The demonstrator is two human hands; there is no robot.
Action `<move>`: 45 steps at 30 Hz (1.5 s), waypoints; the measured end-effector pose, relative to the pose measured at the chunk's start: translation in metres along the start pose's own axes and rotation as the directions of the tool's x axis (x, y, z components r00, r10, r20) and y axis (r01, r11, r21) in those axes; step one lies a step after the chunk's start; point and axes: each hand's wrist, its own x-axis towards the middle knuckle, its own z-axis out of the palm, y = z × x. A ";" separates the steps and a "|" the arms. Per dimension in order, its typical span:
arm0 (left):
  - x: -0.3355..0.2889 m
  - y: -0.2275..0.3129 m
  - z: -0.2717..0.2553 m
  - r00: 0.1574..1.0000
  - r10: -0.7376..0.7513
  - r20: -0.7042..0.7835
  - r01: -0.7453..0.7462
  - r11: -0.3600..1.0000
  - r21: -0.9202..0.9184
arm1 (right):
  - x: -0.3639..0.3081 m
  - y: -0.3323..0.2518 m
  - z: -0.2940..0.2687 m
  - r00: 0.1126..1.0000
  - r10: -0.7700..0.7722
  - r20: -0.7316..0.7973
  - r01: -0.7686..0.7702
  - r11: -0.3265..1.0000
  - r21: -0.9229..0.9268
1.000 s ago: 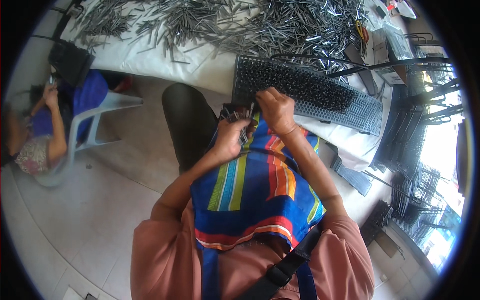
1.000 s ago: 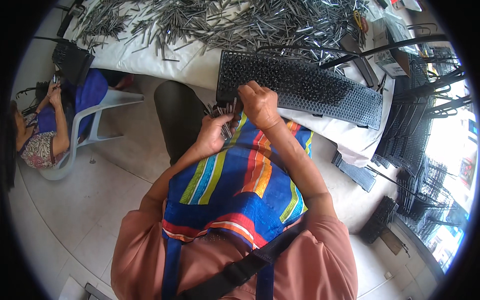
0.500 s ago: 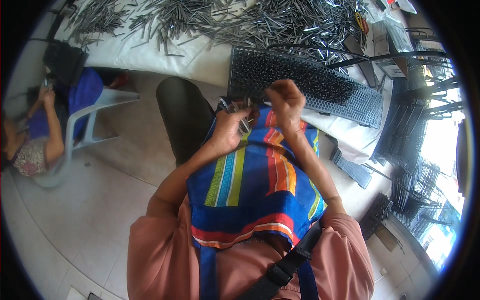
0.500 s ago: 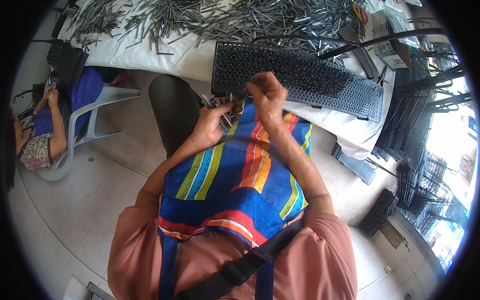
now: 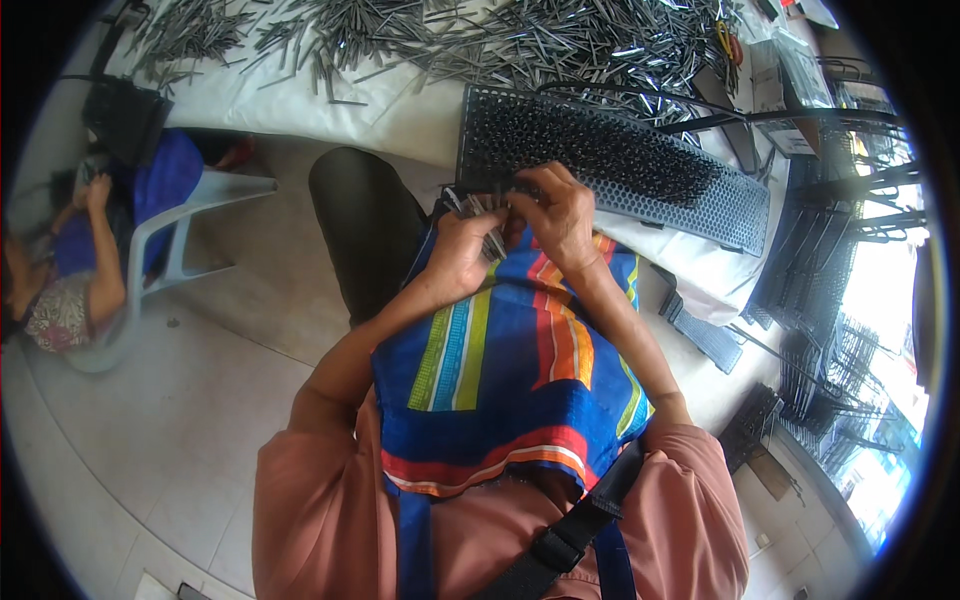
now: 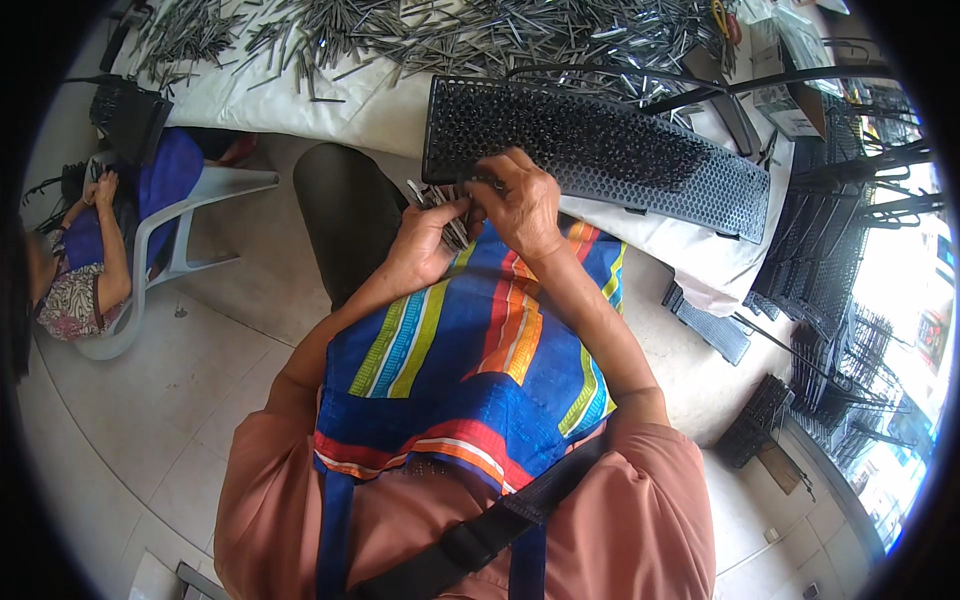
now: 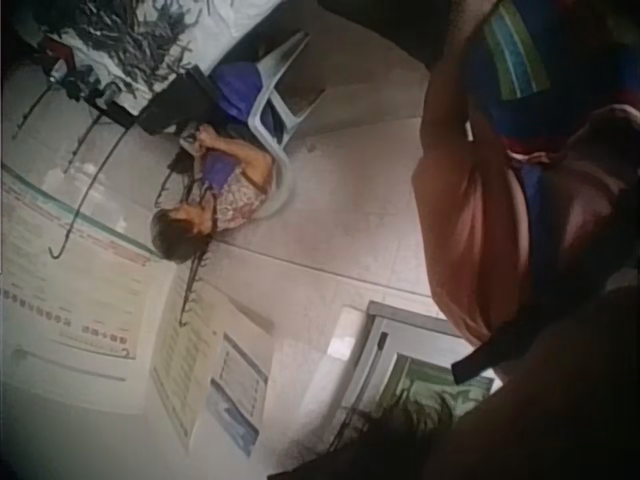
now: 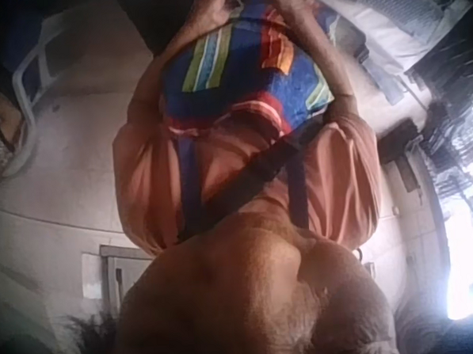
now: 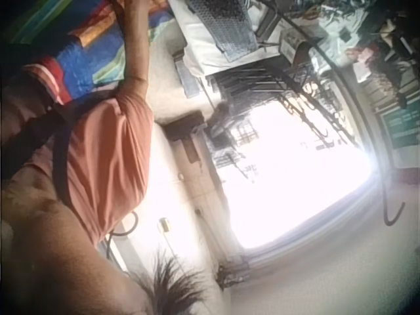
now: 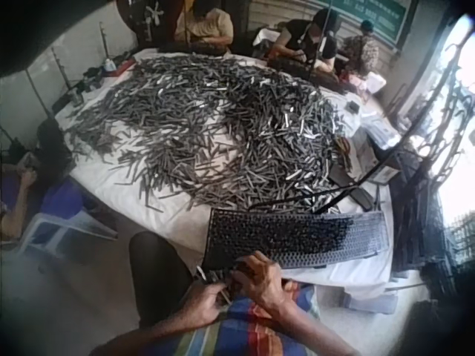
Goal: Assembling small metal decorative components into a perforated metal base.
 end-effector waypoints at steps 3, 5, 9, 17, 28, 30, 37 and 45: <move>0.005 -0.006 -0.003 0.998 0.021 0.054 -0.022 0.999 0.033 | -0.005 0.002 -0.002 0.879 0.379 0.288 -0.473 0.769 0.431; 0.004 -0.007 0.000 1.000 0.017 -0.005 -0.016 0.999 0.046 | -0.004 0.011 0.001 0.911 0.389 0.140 -0.401 0.746 0.532; 0.005 -0.006 -0.005 0.999 -0.022 -0.035 0.026 0.995 0.101 | 0.006 0.016 -0.002 0.931 0.300 -0.207 -0.170 0.861 0.479; 0.002 -0.004 0.002 0.999 -0.048 -0.026 0.051 0.988 0.146 | 0.007 0.012 0.000 0.959 -0.192 -0.208 0.143 0.963 -0.230; 0.003 -0.004 0.010 0.995 -0.083 -0.053 0.089 0.987 0.131 | -0.003 0.018 -0.005 0.918 0.331 -0.220 -0.148 0.798 0.584; 0.003 -0.005 0.008 0.994 -0.077 -0.081 0.088 0.986 0.143 | 0.001 0.017 -0.010 0.913 0.310 -0.265 -0.139 0.847 0.513; 0.009 -0.006 0.005 0.997 -0.062 0.041 0.055 0.987 0.151 | 0.002 0.020 -0.005 0.964 -0.119 -0.236 0.074 0.979 -0.188; 0.008 -0.008 0.009 0.990 -0.097 0.101 0.087 0.991 0.107 | -0.015 0.017 -0.012 0.996 0.080 0.029 -0.085 0.965 0.250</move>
